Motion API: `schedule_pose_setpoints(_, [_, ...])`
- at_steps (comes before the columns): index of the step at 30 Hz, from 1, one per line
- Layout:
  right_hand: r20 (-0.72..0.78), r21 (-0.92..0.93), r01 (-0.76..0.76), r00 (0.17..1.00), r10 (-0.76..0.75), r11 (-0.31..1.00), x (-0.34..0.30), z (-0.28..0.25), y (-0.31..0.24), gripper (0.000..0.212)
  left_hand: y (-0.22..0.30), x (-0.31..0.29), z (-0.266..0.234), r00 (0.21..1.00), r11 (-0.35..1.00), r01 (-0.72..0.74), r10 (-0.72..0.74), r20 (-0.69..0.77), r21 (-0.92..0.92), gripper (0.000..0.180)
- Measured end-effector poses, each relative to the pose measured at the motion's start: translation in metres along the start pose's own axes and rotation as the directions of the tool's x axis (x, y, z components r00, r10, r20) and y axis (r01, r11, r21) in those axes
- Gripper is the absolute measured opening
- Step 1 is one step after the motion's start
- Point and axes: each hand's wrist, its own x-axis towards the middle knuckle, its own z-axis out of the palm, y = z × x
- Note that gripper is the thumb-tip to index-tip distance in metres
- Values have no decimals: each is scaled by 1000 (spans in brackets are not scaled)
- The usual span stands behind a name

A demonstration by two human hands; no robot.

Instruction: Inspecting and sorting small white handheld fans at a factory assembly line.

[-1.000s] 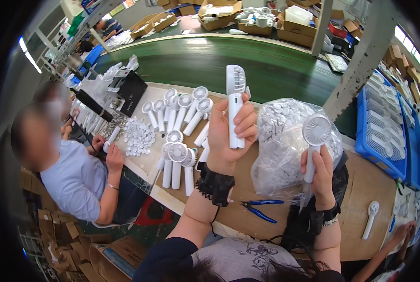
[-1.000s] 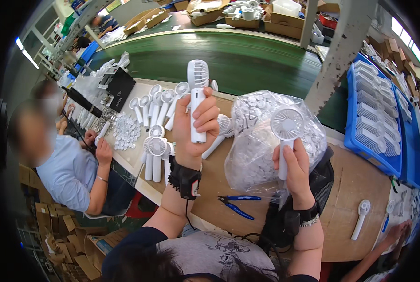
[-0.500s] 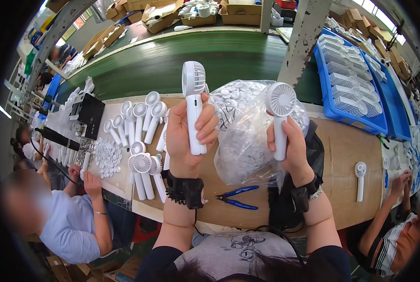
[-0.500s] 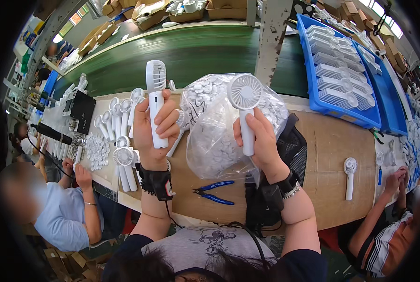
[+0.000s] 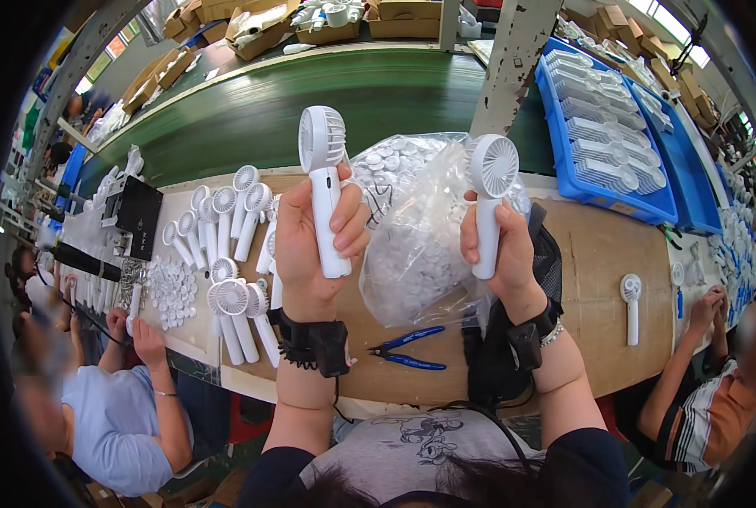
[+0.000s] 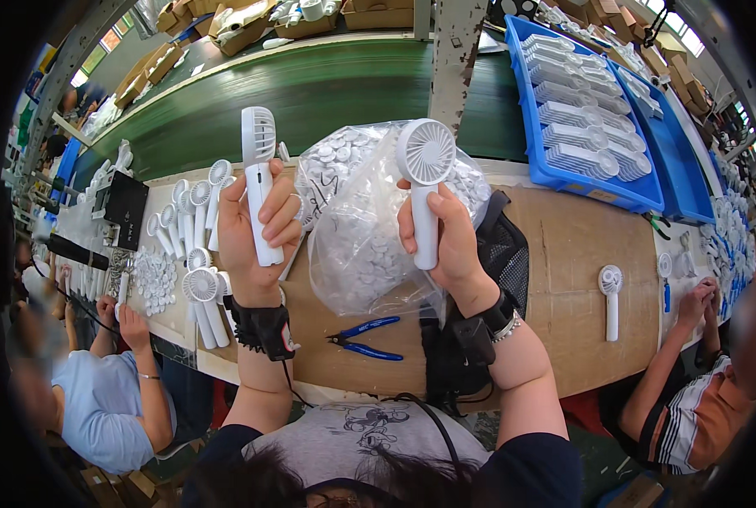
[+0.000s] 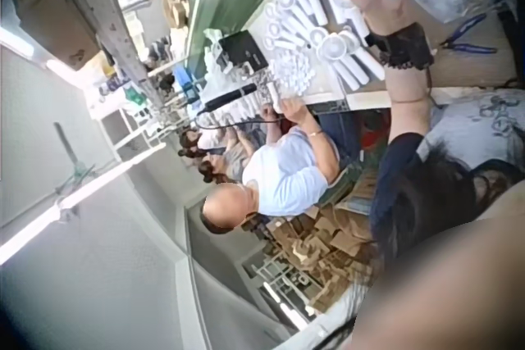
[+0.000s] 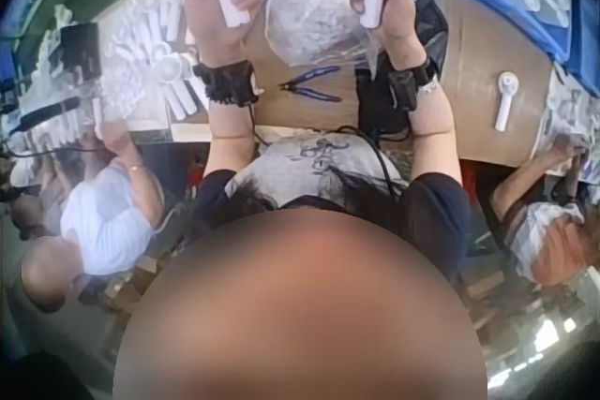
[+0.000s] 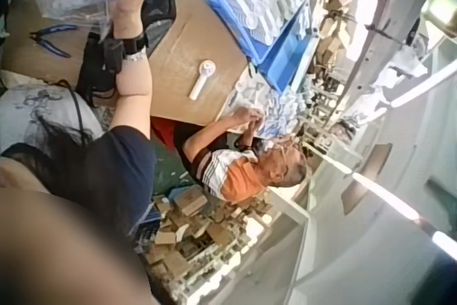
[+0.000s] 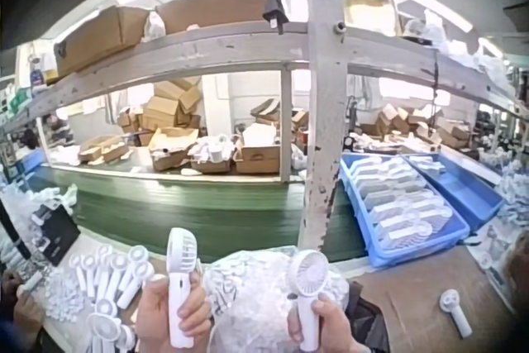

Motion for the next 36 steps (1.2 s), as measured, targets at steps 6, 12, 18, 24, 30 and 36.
schedule_pose_setpoints(6, [130,350,-65,991,21,934,-1,-8,-5,35,-2,0,1,1000,999,-9,9,3,31,33])
schedule_pose_setpoints(12, [336,618,-199,942,-27,761,-1,-12,-11,31,1,-4,1,1000,999,-15,14,14,50,34])
schedule_pose_setpoints(18, [411,650,-248,910,-59,718,0,-16,-12,30,-6,1,-2,999,997,9,-12,42,72,36])
schedule_pose_setpoints(24, [408,659,-251,911,-57,709,2,-15,-9,30,-10,1,-3,999,997,28,-31,43,73,36])
schedule_pose_setpoints(30, [360,667,-241,933,-21,705,2,-14,-10,29,-14,3,-4,997,996,61,-64,51,65,36])
schedule_pose_setpoints(36, [331,637,-229,943,7,736,1,-12,-10,29,-13,3,-4,997,992,56,-62,44,109,35])
